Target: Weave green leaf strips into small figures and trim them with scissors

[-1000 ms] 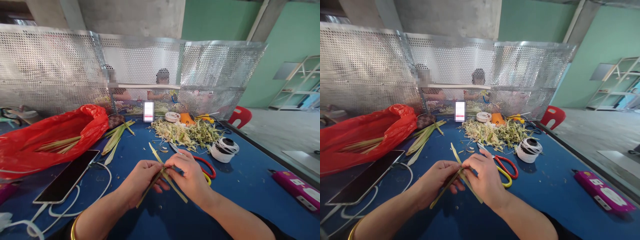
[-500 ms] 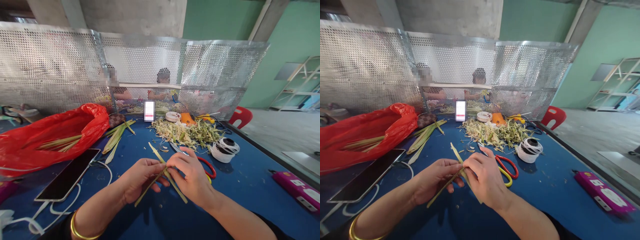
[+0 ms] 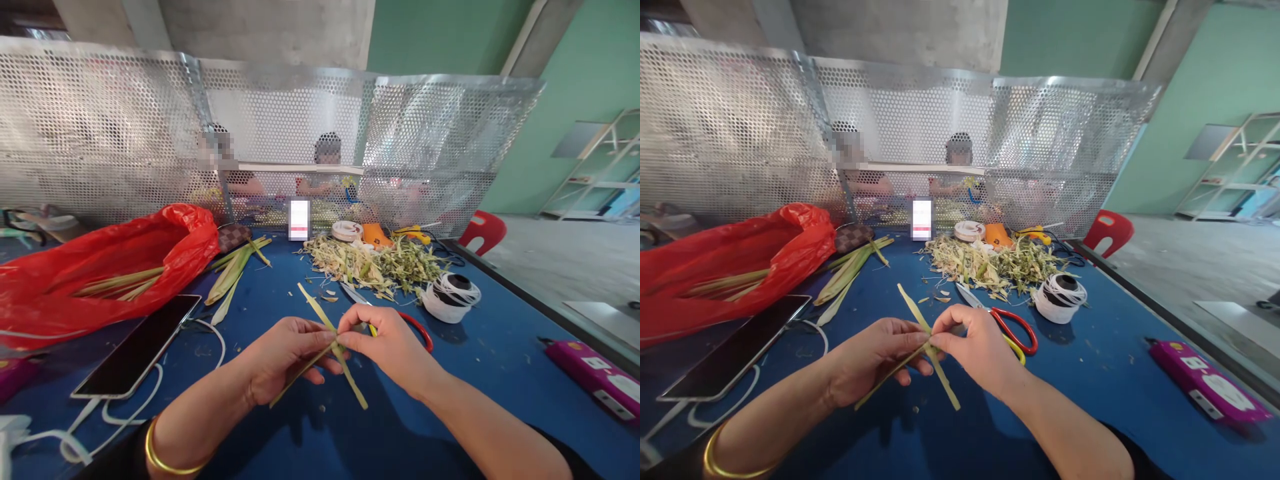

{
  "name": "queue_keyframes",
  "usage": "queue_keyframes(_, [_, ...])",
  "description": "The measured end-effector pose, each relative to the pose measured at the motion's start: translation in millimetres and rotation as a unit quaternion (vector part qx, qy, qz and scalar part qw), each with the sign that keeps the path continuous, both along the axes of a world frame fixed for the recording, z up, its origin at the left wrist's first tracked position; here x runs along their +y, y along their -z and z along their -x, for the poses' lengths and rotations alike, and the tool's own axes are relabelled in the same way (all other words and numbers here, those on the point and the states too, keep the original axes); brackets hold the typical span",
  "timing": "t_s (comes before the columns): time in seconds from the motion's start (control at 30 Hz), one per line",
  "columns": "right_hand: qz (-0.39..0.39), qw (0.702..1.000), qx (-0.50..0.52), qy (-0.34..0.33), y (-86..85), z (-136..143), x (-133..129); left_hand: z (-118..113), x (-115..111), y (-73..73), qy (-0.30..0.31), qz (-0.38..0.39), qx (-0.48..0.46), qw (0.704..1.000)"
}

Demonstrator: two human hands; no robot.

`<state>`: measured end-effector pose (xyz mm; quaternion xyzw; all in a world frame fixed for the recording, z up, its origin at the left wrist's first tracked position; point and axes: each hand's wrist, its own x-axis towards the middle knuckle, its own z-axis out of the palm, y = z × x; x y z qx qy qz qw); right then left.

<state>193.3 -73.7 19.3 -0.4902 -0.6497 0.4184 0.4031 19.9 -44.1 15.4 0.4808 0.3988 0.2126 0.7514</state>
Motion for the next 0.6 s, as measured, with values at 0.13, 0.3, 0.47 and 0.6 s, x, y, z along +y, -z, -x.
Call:
queue_keyframes(0.13, [0.034,0.999,-0.010,-0.017,1.6,-1.5,0.3,-2.2,-1.1,2.4,-0.001,0.005,0.015,1.000])
queue_keyframes(0.3, [0.049,0.997,-0.059,-0.032,5.8,-4.6,1.5,-4.7,-3.2,2.4,-0.005,0.007,0.040,0.999])
queue_keyframes(0.47, [0.055,0.995,-0.087,-0.016,9.0,-2.8,3.0,-5.6,-4.7,3.3,0.002,0.005,0.048,0.999])
queue_keyframes(0.6, [-0.110,0.986,-0.125,0.011,11.4,-2.8,5.5,-4.3,-2.5,2.9,-0.031,0.025,0.019,0.999])
